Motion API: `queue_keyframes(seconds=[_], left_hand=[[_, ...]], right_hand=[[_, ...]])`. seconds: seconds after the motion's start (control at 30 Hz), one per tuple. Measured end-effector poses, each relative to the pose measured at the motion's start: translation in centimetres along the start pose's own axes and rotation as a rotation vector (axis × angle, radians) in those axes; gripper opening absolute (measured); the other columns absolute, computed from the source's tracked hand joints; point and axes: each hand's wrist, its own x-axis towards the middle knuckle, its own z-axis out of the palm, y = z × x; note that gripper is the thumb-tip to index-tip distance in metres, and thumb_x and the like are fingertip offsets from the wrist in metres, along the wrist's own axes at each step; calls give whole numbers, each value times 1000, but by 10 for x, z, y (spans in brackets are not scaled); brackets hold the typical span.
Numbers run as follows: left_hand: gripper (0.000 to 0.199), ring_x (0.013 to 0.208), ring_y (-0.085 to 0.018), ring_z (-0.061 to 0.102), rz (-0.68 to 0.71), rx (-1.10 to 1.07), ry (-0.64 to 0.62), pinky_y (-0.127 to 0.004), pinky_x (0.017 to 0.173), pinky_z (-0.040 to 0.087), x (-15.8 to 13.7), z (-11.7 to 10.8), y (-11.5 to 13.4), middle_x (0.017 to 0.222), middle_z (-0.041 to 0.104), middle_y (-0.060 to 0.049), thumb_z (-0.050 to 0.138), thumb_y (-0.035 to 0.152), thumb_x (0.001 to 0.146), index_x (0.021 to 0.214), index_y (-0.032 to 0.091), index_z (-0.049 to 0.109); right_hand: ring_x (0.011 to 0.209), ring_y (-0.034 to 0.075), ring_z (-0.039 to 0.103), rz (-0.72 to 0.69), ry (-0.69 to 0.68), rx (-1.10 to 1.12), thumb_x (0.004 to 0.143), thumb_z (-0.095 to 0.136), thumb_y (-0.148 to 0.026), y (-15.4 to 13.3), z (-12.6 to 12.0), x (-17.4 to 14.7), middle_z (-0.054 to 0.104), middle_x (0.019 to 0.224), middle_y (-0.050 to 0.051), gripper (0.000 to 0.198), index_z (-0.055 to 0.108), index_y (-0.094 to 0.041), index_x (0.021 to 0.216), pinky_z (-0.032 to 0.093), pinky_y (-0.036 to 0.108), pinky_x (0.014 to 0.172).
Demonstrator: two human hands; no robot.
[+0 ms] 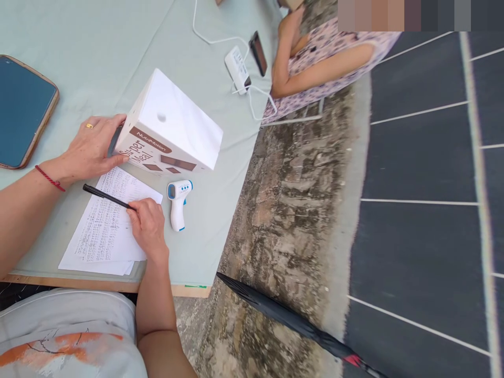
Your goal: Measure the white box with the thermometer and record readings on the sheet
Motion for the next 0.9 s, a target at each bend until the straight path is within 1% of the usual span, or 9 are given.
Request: queue_keyframes(seconds=[0.17,0.23,0.3,0.37,0.43,0.5,0.63,0.77,0.9], left_hand=[[91,133,-46,48,16,0,0,-67,116,30,1,4,-8,134,58,-16,58,83,83,151,26,37],[103,135,-48,46,19,-1,-15,-67,117,28,2,5,-9,135,56,-17,64,86,76,153,25,33],[115,138,-49,43,17,12,-35,-67,118,27,2,4,-7,139,53,-18,68,90,69,155,23,29],[126,139,-49,42,6,48,-55,-66,119,27,2,3,-4,142,51,-19,68,93,65,158,19,25],[134,139,-47,42,-9,97,-72,-64,120,27,1,1,0,145,49,-20,65,96,63,160,14,21],[138,139,-45,42,-24,135,-82,-63,121,27,1,0,4,147,48,-21,63,97,63,161,11,18],[137,140,-45,40,-22,133,-90,-63,121,26,-1,-1,5,149,46,-21,66,93,67,163,10,15],[130,139,-44,41,1,155,-76,-63,121,27,-2,0,4,150,46,-19,72,83,74,164,13,11],[132,140,-46,41,-7,184,-89,-60,121,28,-2,0,5,152,44,-23,77,79,71,163,9,13]], right_hand=[[66,14,60,129,449,394,101,62,-42,0,-1,4,56,79,-2,25,48,-22,92,51,29,64],[59,13,61,172,557,512,97,66,-43,-2,3,7,55,75,-5,31,44,-23,91,53,29,63],[60,14,64,188,558,552,96,66,-43,-4,6,12,58,74,-5,26,50,-22,92,55,31,66],[65,15,66,222,492,529,94,64,-43,-3,7,17,62,76,-3,22,60,-21,95,57,32,68],[68,15,65,293,435,485,91,65,-42,-1,10,21,64,76,-1,23,66,-20,93,56,30,67],[67,14,62,361,454,466,85,67,-40,3,18,25,64,77,0,21,67,-19,89,53,27,63],[66,12,58,410,554,423,82,65,-37,8,37,30,63,76,0,19,67,-18,82,49,25,61],[70,13,58,407,461,365,86,61,-39,8,43,30,63,78,0,22,68,-19,83,50,26,64],[71,13,59,379,432,377,87,63,-38,9,41,27,65,79,0,21,71,-19,85,50,26,65]])
